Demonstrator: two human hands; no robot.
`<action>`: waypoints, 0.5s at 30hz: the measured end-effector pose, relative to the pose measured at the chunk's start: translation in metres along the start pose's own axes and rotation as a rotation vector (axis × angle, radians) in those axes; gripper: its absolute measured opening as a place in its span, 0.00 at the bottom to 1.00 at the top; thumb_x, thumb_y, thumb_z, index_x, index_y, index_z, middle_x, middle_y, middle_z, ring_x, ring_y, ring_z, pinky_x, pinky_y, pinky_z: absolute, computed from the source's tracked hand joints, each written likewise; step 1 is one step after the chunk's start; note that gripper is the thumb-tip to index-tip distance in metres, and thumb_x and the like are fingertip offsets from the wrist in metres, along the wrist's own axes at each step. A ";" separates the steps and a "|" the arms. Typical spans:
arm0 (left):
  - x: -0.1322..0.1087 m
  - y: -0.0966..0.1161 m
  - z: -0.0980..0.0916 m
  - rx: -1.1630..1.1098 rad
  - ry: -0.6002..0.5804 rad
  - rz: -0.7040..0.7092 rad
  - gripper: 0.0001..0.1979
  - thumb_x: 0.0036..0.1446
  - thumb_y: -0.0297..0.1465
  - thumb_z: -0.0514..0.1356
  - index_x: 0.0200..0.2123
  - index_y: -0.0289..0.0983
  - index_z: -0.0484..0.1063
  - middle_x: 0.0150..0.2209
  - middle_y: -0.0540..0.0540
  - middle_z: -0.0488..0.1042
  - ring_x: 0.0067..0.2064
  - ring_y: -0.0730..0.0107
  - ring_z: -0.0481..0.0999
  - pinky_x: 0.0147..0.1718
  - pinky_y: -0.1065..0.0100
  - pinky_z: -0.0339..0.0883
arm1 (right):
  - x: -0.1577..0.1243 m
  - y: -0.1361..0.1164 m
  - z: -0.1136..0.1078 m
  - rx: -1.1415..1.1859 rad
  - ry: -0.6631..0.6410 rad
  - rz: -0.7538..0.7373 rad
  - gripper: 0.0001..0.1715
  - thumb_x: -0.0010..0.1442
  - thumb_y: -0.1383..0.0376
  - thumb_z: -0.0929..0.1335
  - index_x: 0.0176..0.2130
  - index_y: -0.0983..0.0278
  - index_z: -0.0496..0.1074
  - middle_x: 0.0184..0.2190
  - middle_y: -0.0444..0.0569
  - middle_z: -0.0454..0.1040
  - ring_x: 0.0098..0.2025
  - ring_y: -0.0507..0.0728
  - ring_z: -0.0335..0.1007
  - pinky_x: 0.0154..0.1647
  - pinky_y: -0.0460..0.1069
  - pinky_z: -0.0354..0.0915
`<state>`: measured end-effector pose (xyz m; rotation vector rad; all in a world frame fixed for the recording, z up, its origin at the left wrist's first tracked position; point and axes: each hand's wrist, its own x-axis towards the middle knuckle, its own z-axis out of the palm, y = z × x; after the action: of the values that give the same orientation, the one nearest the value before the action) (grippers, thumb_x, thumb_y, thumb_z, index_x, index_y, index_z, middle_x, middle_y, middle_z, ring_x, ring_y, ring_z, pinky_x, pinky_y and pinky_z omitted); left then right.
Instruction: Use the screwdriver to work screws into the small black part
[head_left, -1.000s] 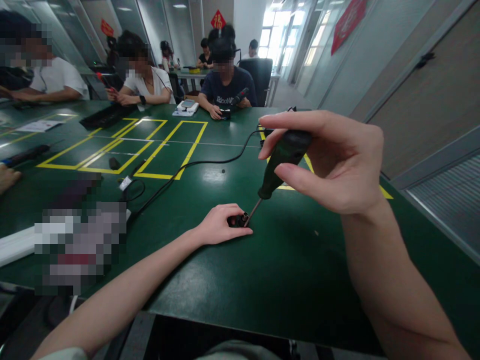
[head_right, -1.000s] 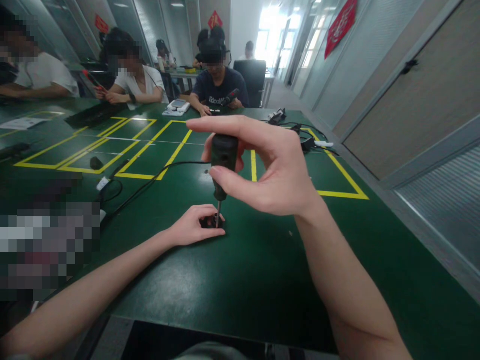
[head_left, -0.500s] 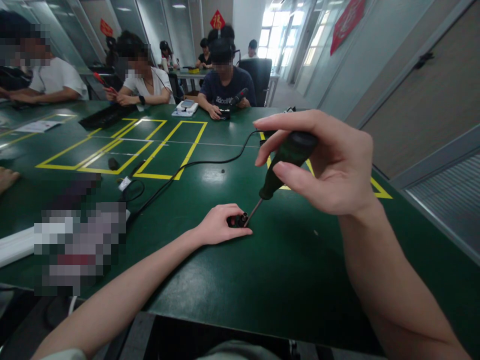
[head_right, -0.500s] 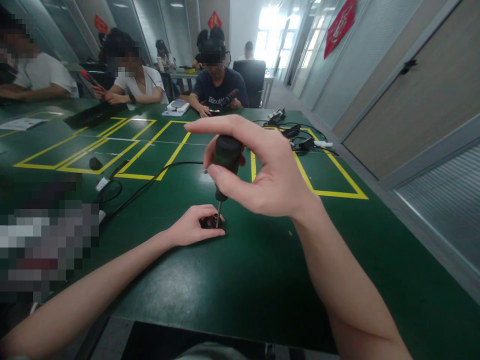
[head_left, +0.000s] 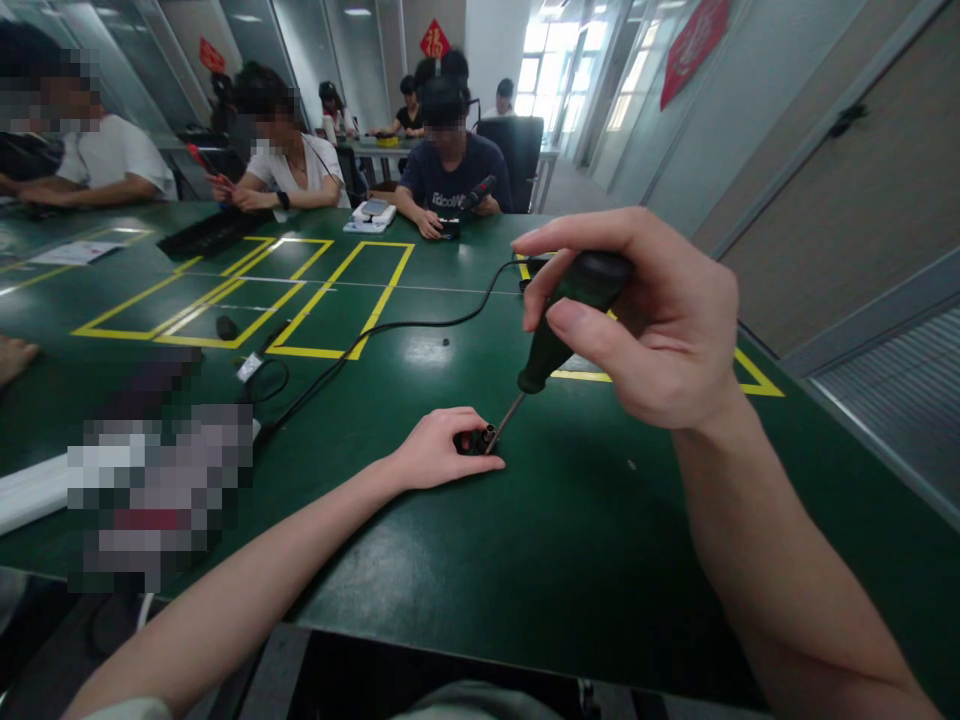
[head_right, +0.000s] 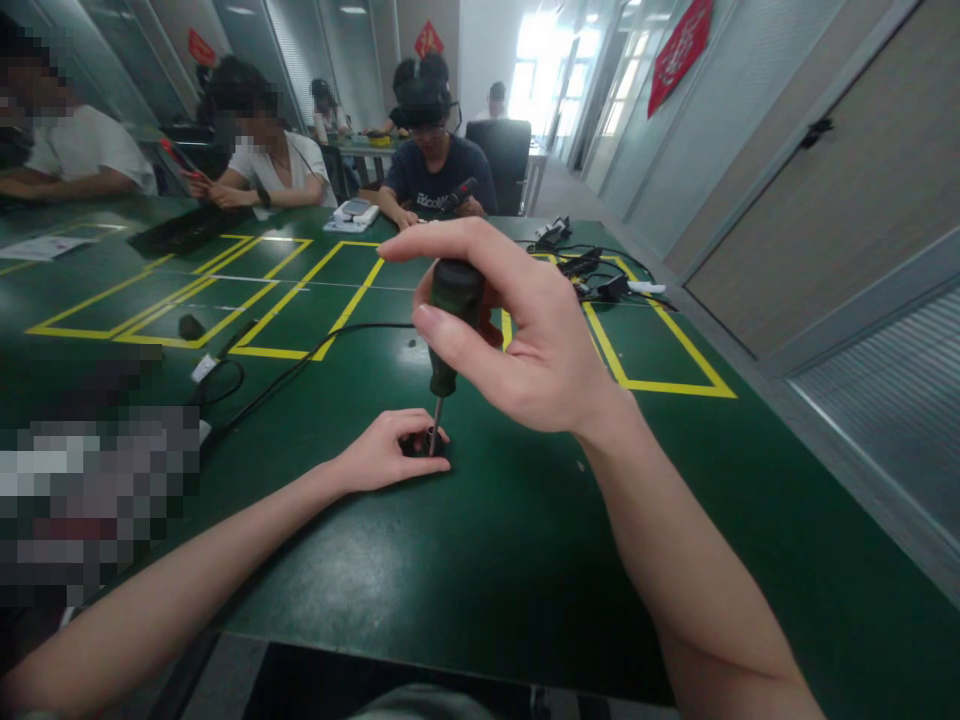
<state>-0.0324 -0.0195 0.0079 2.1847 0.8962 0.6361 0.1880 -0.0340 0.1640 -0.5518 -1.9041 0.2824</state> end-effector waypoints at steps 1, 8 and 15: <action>0.000 0.000 0.000 -0.005 -0.001 0.000 0.17 0.60 0.43 0.74 0.41 0.35 0.83 0.35 0.48 0.78 0.34 0.68 0.75 0.35 0.68 0.68 | 0.000 0.000 0.000 0.010 0.002 -0.002 0.18 0.68 0.53 0.73 0.55 0.55 0.79 0.38 0.46 0.81 0.33 0.56 0.77 0.34 0.52 0.78; 0.001 0.001 0.000 -0.026 0.002 -0.015 0.18 0.57 0.43 0.76 0.41 0.35 0.84 0.35 0.48 0.79 0.34 0.69 0.75 0.35 0.68 0.67 | 0.000 0.001 -0.001 0.003 0.001 -0.032 0.16 0.69 0.56 0.73 0.54 0.53 0.79 0.38 0.45 0.81 0.33 0.56 0.77 0.34 0.52 0.77; 0.001 0.001 0.000 -0.015 0.003 -0.014 0.18 0.57 0.43 0.76 0.42 0.36 0.83 0.35 0.48 0.78 0.34 0.69 0.75 0.35 0.68 0.67 | 0.001 0.000 0.000 -0.008 -0.006 -0.032 0.15 0.69 0.56 0.72 0.54 0.53 0.79 0.39 0.45 0.81 0.33 0.56 0.78 0.34 0.52 0.77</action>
<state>-0.0318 -0.0190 0.0087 2.1629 0.9044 0.6383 0.1878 -0.0334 0.1653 -0.5263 -1.9185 0.2557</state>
